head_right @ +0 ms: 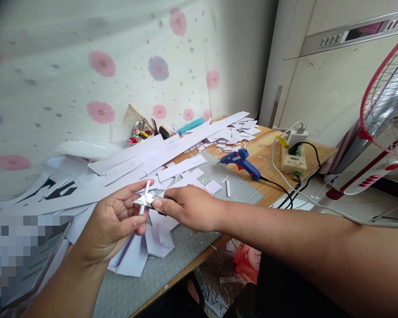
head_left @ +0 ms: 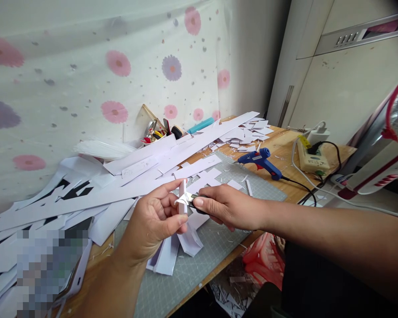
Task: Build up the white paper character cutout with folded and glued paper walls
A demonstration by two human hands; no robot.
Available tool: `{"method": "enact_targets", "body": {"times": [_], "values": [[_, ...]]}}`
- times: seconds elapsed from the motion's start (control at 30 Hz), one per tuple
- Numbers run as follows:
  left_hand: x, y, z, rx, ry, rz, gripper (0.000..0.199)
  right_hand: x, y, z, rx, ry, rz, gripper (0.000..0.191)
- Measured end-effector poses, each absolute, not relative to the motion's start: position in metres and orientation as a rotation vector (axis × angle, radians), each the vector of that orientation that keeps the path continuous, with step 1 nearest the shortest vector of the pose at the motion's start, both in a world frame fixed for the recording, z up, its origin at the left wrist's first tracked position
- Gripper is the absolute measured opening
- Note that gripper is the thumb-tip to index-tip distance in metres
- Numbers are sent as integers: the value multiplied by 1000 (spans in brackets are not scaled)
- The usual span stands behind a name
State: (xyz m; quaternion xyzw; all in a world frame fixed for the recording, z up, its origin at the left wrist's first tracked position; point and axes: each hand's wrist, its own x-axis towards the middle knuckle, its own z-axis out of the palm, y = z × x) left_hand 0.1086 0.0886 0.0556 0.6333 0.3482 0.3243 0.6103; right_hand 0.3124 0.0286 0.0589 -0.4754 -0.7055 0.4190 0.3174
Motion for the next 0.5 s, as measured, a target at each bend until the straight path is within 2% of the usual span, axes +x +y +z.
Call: {"method": "enact_targets", "body": {"times": [0.5], "values": [[110,90,57,1429,823,763,78,313,23,57,-1228,-1858,1206,53]]}}
